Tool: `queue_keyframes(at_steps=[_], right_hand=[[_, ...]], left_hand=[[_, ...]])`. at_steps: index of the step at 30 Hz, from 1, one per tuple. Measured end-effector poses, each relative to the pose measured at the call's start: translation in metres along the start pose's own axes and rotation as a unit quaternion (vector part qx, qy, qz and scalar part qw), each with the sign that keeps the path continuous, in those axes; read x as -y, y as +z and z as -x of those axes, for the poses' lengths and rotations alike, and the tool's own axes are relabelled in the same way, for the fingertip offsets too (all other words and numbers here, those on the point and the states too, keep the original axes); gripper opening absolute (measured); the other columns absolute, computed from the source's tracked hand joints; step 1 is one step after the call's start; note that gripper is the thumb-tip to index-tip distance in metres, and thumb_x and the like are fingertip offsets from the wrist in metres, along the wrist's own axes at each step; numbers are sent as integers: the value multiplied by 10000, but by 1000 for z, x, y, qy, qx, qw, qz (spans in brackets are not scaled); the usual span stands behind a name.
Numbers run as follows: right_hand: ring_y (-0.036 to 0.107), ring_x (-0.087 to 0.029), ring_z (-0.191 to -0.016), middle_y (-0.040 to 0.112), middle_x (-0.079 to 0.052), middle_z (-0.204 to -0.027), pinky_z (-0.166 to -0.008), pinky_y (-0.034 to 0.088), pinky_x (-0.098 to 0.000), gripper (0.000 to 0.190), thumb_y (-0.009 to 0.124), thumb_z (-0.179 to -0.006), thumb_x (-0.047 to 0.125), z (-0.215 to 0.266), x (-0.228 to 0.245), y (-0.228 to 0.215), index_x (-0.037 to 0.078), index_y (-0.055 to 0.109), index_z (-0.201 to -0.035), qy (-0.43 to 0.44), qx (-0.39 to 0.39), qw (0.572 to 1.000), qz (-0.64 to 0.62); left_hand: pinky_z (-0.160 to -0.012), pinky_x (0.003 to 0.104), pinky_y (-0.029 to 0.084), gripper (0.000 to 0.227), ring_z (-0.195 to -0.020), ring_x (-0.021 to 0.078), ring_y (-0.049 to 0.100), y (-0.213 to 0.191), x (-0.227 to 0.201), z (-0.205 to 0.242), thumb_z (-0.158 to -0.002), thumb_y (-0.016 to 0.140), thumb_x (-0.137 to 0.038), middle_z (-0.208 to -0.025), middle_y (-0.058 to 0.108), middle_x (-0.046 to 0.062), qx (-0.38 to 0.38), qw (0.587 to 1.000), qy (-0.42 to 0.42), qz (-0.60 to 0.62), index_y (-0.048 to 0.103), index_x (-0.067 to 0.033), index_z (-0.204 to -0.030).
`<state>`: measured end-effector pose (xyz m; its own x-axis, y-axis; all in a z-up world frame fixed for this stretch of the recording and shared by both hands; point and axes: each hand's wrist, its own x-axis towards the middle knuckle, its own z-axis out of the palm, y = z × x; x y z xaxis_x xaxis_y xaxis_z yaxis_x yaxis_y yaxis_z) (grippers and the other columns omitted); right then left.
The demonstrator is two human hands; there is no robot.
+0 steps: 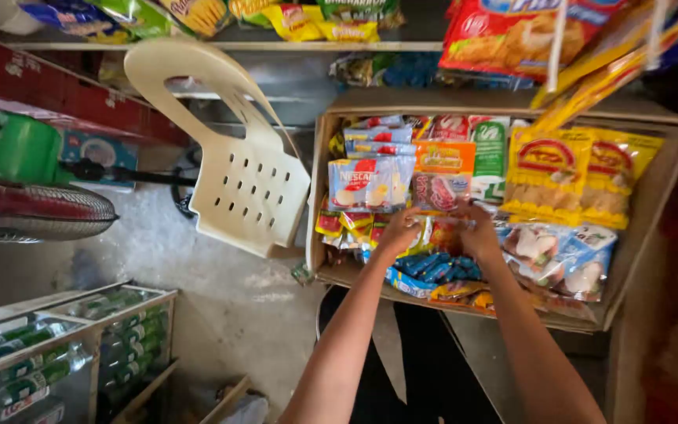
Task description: Sorting and organizing various food and snack packets from a large box onto store shelves.
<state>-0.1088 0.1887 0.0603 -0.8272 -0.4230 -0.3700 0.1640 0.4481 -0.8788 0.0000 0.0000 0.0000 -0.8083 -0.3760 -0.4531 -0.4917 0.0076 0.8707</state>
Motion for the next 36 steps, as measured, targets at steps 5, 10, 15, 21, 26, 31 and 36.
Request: queue_keyframes(at_steps=[5,10,15,21,26,31,36], right_hand=[[547,-348,-1251,634,-148,-1304,-1106,429,-462,382,643,-864,-26,39,72,-28,166,750,-1177,-188,-136,952,202],[362,-460,-1422,468,-197,-1532,-1150,345,-591,416,652,-752,8,60,92,-76,175,779,-1111,-203,-170,864,429],[322,-437,-1500,385,-210,-1651,-1174,337,-536,474,605,-794,33,60,27,-98,-7,702,-1256,-210,-78,858,461],[494,-391,-1419,527,-160,-1529,-1151,415,-465,492,572,-791,-61,89,41,-111,41,682,-1260,-191,7,956,222],[572,-259,-1242,555,-133,-1396,-982,511,-397,526,636,-914,89,97,65,-121,70,500,-1422,-57,-119,991,-22],[566,-139,-1185,568,-47,-1333,-940,505,-301,560,676,-949,221,88,113,-142,72,456,-1442,-107,-175,961,-185],[586,-90,-886,654,26,-972,-785,500,-276,253,654,-1057,257,90,173,-153,36,631,-1178,-102,-111,960,-236]], left_hand=[[-958,356,531,426,-1157,186,638,36,-14,7,-970,661,-138,-1255,681,88,95,978,23,184,621,-28,-1379],[-1068,323,481,457,-1255,151,609,95,-42,-6,-989,666,-214,-1345,657,32,172,951,18,254,588,-54,-1409],[-1019,379,494,538,-1207,207,597,138,-91,-20,-920,775,-342,-1310,647,89,103,976,-22,192,652,-21,-1334],[-937,415,526,636,-1113,284,674,135,-110,-6,-818,789,-428,-1253,718,186,46,997,-51,35,626,-44,-1298],[-1009,413,476,594,-1273,249,538,94,-155,39,-886,792,-334,-1440,530,129,53,994,90,4,571,-59,-1363],[-968,399,549,577,-1181,218,626,57,-225,74,-908,769,-301,-1318,636,124,157,972,126,124,572,-15,-1369],[-976,372,549,664,-1173,204,669,36,-289,100,-924,762,-334,-1294,684,109,114,960,243,75,483,-37,-1449]])
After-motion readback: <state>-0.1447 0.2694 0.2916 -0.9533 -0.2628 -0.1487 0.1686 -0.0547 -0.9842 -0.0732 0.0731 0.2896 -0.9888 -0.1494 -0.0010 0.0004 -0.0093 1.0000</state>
